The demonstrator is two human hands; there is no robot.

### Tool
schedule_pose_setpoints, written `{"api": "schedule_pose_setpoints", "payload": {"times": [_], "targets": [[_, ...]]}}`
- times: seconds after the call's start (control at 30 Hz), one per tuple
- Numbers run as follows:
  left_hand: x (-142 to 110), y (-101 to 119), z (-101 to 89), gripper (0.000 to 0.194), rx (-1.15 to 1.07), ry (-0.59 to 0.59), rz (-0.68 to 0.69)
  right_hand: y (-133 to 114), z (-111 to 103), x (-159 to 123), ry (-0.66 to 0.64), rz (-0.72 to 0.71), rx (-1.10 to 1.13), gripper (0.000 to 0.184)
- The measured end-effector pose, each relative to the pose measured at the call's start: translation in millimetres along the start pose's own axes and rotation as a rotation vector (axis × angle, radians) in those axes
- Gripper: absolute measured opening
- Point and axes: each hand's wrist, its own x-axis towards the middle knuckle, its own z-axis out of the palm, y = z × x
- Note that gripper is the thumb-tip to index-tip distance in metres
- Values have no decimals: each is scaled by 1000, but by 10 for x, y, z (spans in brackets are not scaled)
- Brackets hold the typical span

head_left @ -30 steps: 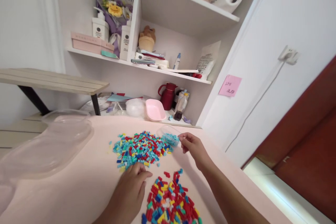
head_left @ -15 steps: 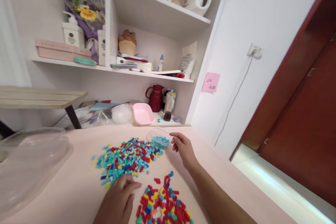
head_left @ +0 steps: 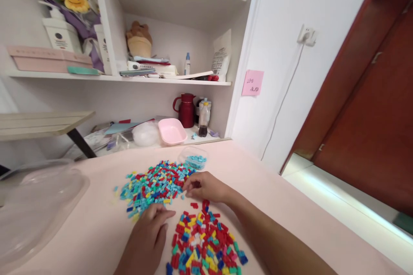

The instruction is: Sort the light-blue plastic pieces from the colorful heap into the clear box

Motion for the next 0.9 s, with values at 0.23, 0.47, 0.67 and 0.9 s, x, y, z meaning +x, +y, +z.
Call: {"api": "schedule_pose_setpoints", "payload": {"times": [0.23, 0.47, 0.67, 0.9], "targets": [[-21, 42, -23, 35, -29, -49, -14, 23, 95, 13, -70, -67, -96, 21], [-30, 75, -41, 35, -45, -44, -37, 55, 136, 39, 20, -113, -231, 19], [-32, 58, -25, 35, -32, -34, -12, 61, 140, 32, 6, -71, -140, 15], [-43, 43, -30, 34, -26, -36, -21, -47, -151, 34, 383, -44, 100, 24]]}}
